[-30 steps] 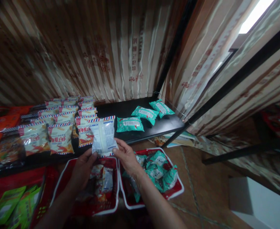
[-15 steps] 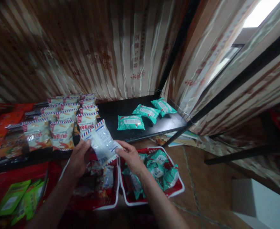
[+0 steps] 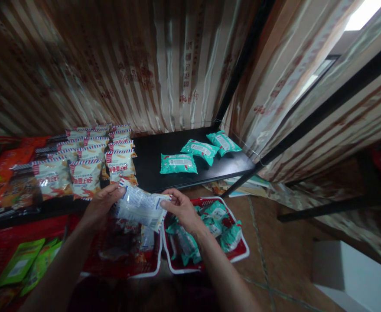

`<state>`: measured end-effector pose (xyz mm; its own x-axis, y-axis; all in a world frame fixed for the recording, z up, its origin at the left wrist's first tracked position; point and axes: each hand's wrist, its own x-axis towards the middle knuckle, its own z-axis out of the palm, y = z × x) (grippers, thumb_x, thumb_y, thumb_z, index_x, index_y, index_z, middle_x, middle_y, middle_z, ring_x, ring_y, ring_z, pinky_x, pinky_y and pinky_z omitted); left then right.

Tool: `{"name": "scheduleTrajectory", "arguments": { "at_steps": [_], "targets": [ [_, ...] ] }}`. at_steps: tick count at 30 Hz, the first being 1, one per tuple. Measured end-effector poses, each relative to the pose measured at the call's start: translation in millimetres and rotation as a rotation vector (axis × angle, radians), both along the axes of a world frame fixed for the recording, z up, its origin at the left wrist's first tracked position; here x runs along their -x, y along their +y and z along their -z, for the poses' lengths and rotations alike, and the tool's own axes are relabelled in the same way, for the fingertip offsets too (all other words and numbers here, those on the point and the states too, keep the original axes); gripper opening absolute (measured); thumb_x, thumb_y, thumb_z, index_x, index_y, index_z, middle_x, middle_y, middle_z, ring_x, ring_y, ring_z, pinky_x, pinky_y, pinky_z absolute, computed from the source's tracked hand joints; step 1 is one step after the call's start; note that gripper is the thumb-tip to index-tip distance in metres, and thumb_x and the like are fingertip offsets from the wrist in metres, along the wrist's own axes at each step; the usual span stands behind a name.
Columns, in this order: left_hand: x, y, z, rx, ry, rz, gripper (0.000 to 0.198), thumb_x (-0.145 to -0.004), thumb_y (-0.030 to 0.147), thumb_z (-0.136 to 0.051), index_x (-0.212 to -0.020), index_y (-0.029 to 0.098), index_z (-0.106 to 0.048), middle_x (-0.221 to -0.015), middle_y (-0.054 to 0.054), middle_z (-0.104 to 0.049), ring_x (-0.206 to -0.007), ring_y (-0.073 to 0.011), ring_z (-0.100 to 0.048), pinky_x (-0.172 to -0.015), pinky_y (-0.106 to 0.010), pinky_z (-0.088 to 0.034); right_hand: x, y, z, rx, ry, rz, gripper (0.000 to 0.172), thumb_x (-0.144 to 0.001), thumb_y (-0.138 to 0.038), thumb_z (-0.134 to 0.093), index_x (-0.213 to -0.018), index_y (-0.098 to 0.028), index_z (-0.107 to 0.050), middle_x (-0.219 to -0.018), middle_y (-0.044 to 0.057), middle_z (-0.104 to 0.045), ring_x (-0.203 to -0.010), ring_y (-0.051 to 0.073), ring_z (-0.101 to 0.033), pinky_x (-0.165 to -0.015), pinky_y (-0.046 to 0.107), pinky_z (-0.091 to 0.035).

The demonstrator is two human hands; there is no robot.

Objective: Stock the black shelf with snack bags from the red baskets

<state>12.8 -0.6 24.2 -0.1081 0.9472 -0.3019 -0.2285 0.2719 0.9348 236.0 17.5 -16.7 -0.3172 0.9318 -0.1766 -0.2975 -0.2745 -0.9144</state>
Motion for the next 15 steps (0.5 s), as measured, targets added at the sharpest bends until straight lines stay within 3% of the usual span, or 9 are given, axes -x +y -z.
{"name": "scheduleTrajectory", "arguments": {
  "at_steps": [8,15],
  "targets": [
    [-9.2,2.6,6.2,-0.065,0.075,-0.285,0.024,-0.056,0.036,-0.076,-0.068,0.017,-0.069,-0.062,0.002,-0.067,-0.057,-0.0114,-0.056,-0.054,-0.020,-0.045,6.8,0.9,-0.3,-0.030,-0.023,0.202,0.024,-0.056,-0.038,-0.082,-0.072,-0.022,-0.073,-0.068,-0.001,-0.070,-0.065,0.016,-0.060,-0.065,0.029,-0.048],
    [-18.0,2.0,-3.3,-0.057,0.101,-0.316,0.025,-0.054,0.038,-0.075,-0.063,0.016,-0.069,-0.062,0.001,-0.066,-0.060,-0.0129,-0.057,-0.057,-0.021,-0.046,4.1,-0.5,-4.0,0.005,0.032,0.220,0.020,-0.061,-0.038,-0.080,-0.070,-0.021,-0.074,-0.064,0.000,-0.069,-0.061,0.015,-0.058,-0.064,0.028,-0.045]
  ]
}}
